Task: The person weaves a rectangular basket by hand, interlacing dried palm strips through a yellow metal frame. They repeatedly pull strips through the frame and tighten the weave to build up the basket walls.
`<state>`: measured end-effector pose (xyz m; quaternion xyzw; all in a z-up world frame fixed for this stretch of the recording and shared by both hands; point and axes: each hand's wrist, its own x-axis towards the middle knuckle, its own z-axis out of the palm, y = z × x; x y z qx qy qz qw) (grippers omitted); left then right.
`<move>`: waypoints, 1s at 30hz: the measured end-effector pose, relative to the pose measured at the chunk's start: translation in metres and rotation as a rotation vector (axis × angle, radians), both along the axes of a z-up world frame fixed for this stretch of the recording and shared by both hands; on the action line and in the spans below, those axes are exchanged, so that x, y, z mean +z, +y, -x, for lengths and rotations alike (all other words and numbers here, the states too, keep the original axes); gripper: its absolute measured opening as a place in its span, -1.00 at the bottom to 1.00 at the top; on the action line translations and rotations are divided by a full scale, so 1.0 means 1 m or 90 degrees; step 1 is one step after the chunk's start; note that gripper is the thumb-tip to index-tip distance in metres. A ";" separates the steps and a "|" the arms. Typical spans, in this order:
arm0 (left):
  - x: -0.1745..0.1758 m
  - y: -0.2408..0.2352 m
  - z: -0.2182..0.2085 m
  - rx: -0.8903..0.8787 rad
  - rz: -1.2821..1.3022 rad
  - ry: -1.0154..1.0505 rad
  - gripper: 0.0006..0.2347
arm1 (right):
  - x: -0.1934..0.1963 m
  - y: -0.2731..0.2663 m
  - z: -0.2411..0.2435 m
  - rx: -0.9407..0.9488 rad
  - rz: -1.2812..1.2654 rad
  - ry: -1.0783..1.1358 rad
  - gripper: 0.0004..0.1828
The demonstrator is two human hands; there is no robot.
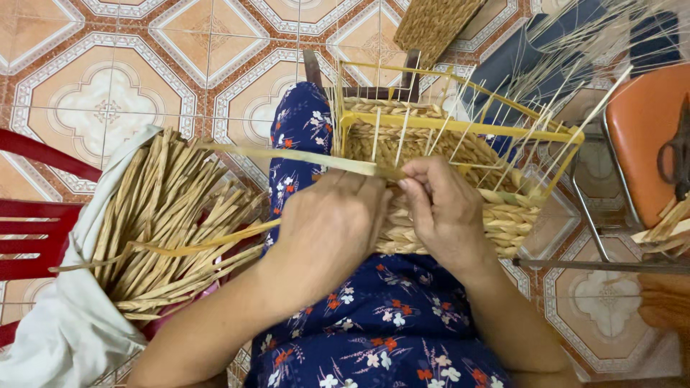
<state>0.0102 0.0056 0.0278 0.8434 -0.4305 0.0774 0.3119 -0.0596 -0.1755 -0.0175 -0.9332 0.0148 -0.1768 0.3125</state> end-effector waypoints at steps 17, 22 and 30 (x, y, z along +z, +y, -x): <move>-0.048 0.004 0.007 -0.138 0.381 0.118 -0.67 | -0.003 0.003 -0.008 0.053 -0.031 0.007 -0.87; -0.037 0.026 -0.001 0.112 0.182 0.156 -0.65 | 0.012 0.001 -0.003 0.140 0.021 -0.046 -0.79; -0.019 0.024 0.003 -0.025 0.134 0.013 -0.59 | 0.005 0.001 -0.005 0.012 -0.191 0.090 -0.87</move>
